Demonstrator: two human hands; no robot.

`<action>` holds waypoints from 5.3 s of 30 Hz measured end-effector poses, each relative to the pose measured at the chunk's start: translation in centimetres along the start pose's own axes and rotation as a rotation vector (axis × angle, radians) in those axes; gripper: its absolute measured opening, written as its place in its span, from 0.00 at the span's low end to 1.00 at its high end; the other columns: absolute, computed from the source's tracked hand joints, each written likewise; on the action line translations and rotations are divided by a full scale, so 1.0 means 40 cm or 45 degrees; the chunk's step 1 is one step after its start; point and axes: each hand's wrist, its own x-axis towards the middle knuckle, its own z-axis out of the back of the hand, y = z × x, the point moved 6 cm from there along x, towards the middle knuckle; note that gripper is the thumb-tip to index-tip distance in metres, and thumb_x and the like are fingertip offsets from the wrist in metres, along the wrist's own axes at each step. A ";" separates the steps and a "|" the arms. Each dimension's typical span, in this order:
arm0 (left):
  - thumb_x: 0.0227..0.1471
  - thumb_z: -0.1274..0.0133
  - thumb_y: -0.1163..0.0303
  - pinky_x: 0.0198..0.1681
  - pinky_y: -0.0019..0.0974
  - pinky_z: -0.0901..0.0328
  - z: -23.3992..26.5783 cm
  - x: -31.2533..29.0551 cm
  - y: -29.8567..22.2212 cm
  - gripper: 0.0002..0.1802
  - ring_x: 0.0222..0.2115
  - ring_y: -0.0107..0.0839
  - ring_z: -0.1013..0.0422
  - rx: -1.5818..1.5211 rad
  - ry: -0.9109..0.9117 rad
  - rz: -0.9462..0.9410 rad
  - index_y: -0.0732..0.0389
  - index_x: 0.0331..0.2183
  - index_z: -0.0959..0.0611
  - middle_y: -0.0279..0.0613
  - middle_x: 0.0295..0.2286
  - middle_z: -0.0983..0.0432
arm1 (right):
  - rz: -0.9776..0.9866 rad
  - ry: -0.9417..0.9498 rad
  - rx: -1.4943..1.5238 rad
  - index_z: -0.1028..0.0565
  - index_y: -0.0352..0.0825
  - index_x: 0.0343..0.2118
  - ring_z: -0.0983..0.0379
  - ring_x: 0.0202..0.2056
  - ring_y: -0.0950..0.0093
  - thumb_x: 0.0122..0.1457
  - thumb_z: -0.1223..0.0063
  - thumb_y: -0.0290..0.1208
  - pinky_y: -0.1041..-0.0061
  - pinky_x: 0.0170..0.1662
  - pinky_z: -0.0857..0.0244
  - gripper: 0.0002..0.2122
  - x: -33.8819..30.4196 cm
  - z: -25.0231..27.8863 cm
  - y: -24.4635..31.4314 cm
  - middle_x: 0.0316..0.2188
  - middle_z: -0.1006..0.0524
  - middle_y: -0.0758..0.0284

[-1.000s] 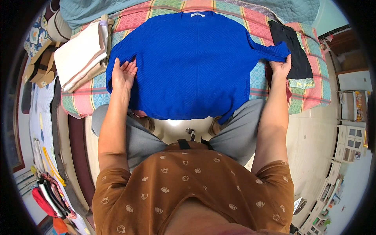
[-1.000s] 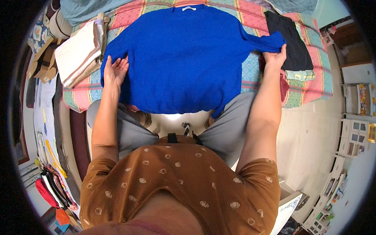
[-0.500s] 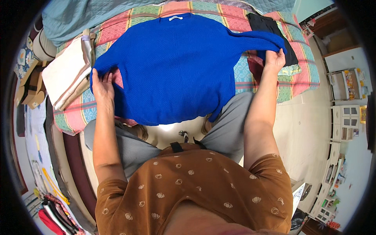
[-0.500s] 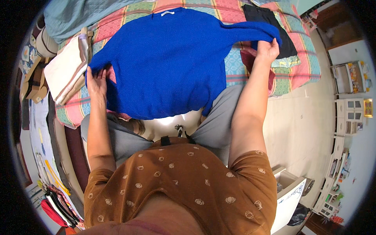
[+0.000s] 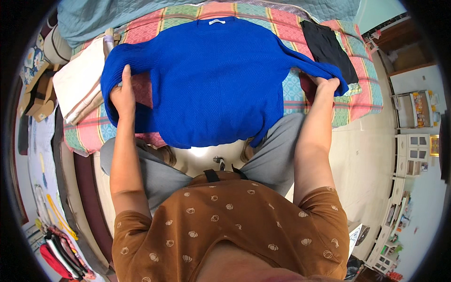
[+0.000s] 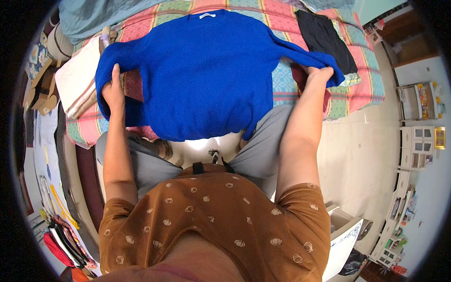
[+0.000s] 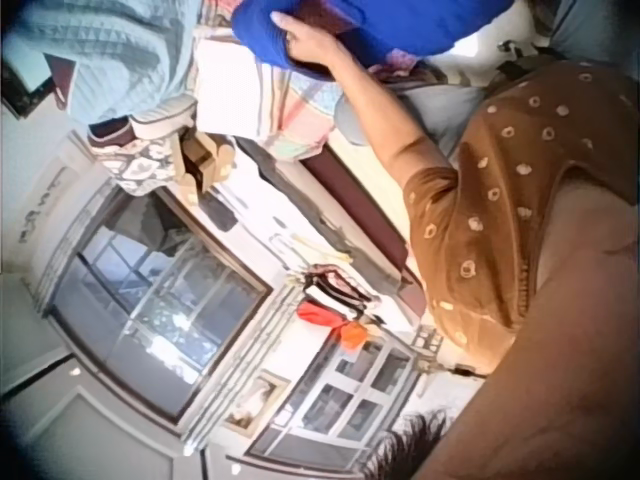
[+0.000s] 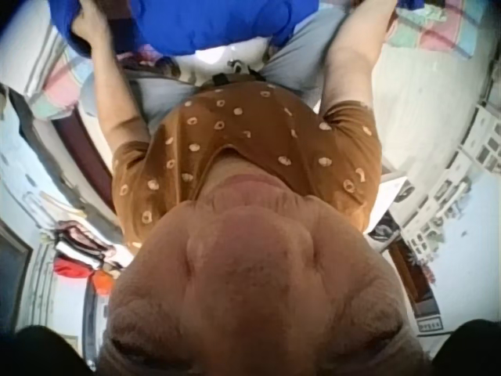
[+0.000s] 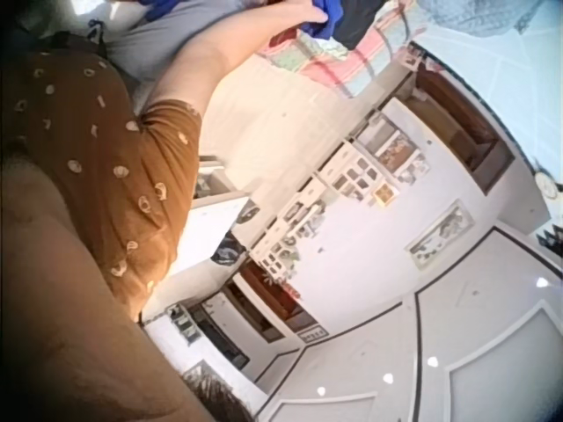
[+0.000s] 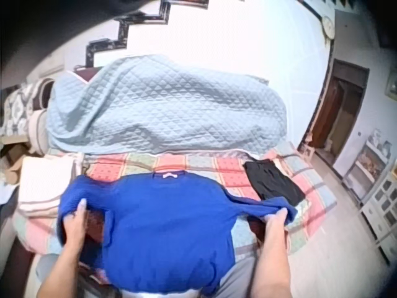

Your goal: The person sits on the floor and folds several items of clothing by hand. They fold a light-colored shirt, a blue sweater, and a pair of black pants, stacking them neatly. Finally, they fold a large patterned quilt.

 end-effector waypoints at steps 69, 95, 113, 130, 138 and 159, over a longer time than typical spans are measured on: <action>0.54 0.41 0.46 0.27 0.30 0.29 -0.266 -0.293 0.170 0.28 0.24 0.33 0.24 -0.506 0.719 1.118 0.66 0.34 0.21 0.50 0.26 0.22 | 0.582 1.790 -1.998 0.19 0.37 0.43 0.23 0.42 0.62 0.52 0.38 0.35 0.68 0.47 0.30 0.16 -0.591 -0.174 -0.400 0.39 0.20 0.59; 0.47 0.40 0.74 0.36 0.27 0.38 -0.400 -0.131 0.064 0.08 0.32 0.16 0.39 0.059 1.588 0.348 0.62 0.29 0.25 0.22 0.29 0.34 | 0.991 1.142 -2.328 0.21 0.36 0.39 0.24 0.44 0.55 0.48 0.45 0.35 0.61 0.48 0.32 0.15 -0.127 -0.322 -0.330 0.40 0.20 0.56; 0.61 0.55 0.48 0.64 0.58 0.54 -0.606 -0.074 0.186 0.31 0.63 0.42 0.43 1.182 0.793 -0.814 0.53 0.60 0.30 0.47 0.60 0.37 | 1.733 1.588 -2.560 0.35 0.47 0.63 0.51 0.68 0.61 0.61 0.53 0.56 0.47 0.67 0.60 0.30 -0.375 -0.318 -0.482 0.66 0.41 0.63; 0.57 0.47 0.45 0.50 0.41 0.32 -0.036 -0.087 0.268 0.39 0.42 0.44 0.27 -0.368 0.115 0.751 0.72 0.53 0.29 0.54 0.44 0.25 | 1.208 0.960 -2.896 0.38 0.43 0.65 0.53 0.69 0.63 0.62 0.59 0.60 0.43 0.67 0.63 0.33 -0.300 -0.247 -0.477 0.69 0.45 0.61; 0.59 0.58 0.36 0.62 0.59 0.45 0.142 -0.041 0.287 0.42 0.57 0.55 0.37 -1.469 -0.507 0.935 0.65 0.56 0.31 0.57 0.55 0.33 | 1.419 1.455 -2.643 0.39 0.49 0.66 0.51 0.69 0.59 0.61 0.53 0.57 0.42 0.66 0.61 0.32 -0.527 -0.207 -0.502 0.69 0.46 0.61; 0.49 0.41 0.58 0.55 0.50 0.39 -0.478 -0.207 -0.012 0.30 0.51 0.50 0.32 0.831 0.829 -0.921 0.67 0.50 0.24 0.56 0.49 0.27 | 0.117 1.187 -1.551 0.50 0.26 0.67 0.38 0.62 0.58 0.50 0.30 0.42 0.66 0.62 0.42 0.48 -0.484 -0.233 -0.506 0.61 0.37 0.46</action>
